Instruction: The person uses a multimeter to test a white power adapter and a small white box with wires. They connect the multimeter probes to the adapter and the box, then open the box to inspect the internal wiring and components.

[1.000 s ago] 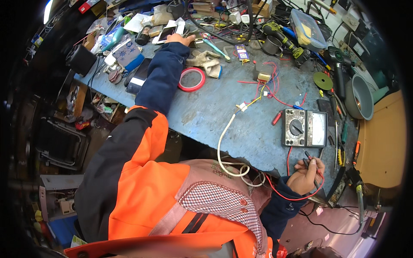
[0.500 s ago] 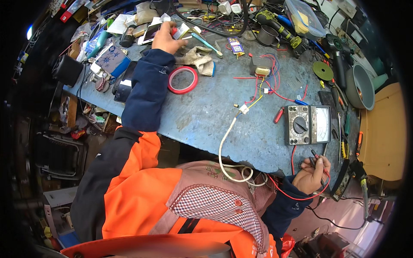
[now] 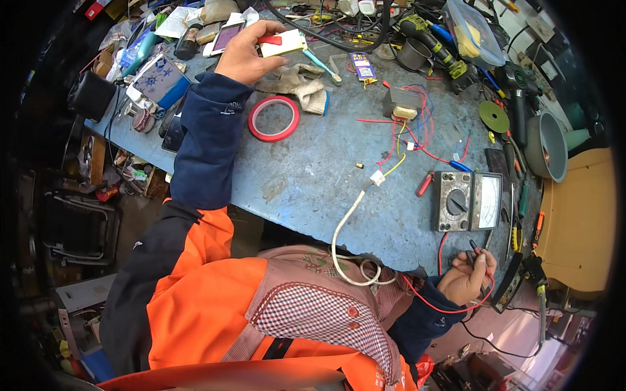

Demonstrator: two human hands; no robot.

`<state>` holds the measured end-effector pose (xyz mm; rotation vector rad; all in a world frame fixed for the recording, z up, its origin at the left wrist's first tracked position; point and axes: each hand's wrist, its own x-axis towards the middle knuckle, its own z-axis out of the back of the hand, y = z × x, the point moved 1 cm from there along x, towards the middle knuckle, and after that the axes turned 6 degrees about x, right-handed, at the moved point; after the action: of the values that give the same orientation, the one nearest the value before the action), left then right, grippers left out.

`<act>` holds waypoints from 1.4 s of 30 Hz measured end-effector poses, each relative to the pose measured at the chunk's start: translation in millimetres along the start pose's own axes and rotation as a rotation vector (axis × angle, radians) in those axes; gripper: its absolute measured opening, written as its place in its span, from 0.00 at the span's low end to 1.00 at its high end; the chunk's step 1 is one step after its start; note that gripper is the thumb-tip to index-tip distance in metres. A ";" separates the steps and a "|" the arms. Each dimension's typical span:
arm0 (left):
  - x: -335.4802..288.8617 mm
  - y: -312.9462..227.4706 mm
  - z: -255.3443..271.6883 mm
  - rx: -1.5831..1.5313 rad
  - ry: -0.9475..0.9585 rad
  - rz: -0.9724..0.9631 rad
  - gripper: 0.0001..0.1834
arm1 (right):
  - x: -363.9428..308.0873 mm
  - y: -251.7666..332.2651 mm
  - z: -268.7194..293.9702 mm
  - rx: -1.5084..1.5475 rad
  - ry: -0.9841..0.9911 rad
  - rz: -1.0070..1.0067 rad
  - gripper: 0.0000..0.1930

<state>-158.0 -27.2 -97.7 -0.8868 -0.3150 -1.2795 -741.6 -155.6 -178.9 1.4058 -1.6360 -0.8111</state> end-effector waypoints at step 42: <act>-9.2 39.2 -26.7 -0.444 0.378 0.274 0.15 | 0.0 -1.1 2.6 0.009 0.024 0.005 0.07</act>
<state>-131.7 -39.2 -136.3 -0.9942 0.3924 -1.2458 -743.4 -155.8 -181.0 1.4121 -1.6256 -0.7826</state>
